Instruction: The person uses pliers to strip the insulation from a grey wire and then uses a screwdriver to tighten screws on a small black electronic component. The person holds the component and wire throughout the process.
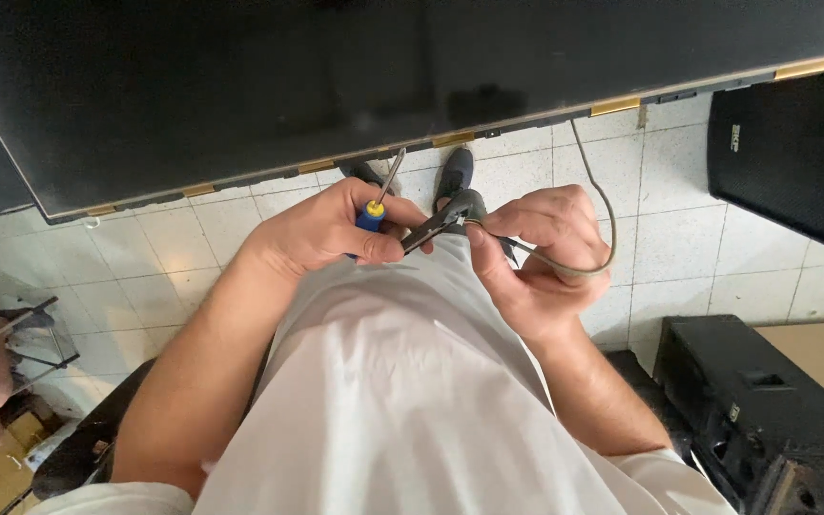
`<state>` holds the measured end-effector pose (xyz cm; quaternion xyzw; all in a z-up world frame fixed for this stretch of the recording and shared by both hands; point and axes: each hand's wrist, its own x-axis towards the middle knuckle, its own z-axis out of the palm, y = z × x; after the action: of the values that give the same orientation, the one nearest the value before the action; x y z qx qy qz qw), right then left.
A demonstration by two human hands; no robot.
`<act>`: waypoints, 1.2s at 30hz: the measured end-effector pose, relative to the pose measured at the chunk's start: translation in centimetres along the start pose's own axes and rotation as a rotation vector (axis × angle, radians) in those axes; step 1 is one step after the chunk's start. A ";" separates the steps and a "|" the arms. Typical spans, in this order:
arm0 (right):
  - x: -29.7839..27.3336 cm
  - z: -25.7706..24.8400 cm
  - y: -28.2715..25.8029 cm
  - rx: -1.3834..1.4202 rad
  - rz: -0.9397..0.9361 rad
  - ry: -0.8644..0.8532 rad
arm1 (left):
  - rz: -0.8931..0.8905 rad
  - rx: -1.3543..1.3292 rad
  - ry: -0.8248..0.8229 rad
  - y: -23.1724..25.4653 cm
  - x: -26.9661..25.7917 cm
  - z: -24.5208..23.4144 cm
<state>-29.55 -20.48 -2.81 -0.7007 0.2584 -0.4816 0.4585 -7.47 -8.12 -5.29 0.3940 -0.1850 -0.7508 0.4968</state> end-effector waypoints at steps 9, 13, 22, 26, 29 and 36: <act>0.1 -0.1 -0.7 -0.008 0.027 -0.014 | -0.025 0.077 0.019 0.8 0.3 -0.2; 1.3 -0.2 -1.6 -0.038 0.045 -0.029 | -0.046 0.092 0.032 1.9 0.3 0.4; 3.7 -2.1 -4.2 -0.316 0.192 -0.337 | -0.297 0.322 -0.022 2.8 -0.2 0.1; 4.4 -3.0 -4.3 -0.388 0.150 -0.460 | -0.351 0.304 0.031 2.3 -0.3 -0.2; 4.8 -3.6 -4.3 -0.412 0.138 -0.507 | -0.377 0.298 0.063 2.1 -0.2 -0.3; 5.5 -4.1 -4.1 -0.425 0.093 -0.543 | -0.378 0.291 0.072 1.9 -0.2 -0.4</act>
<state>-31.40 -24.70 3.73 -0.8705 0.2532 -0.1917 0.3759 -5.97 -8.75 -4.19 0.5156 -0.1965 -0.7814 0.2917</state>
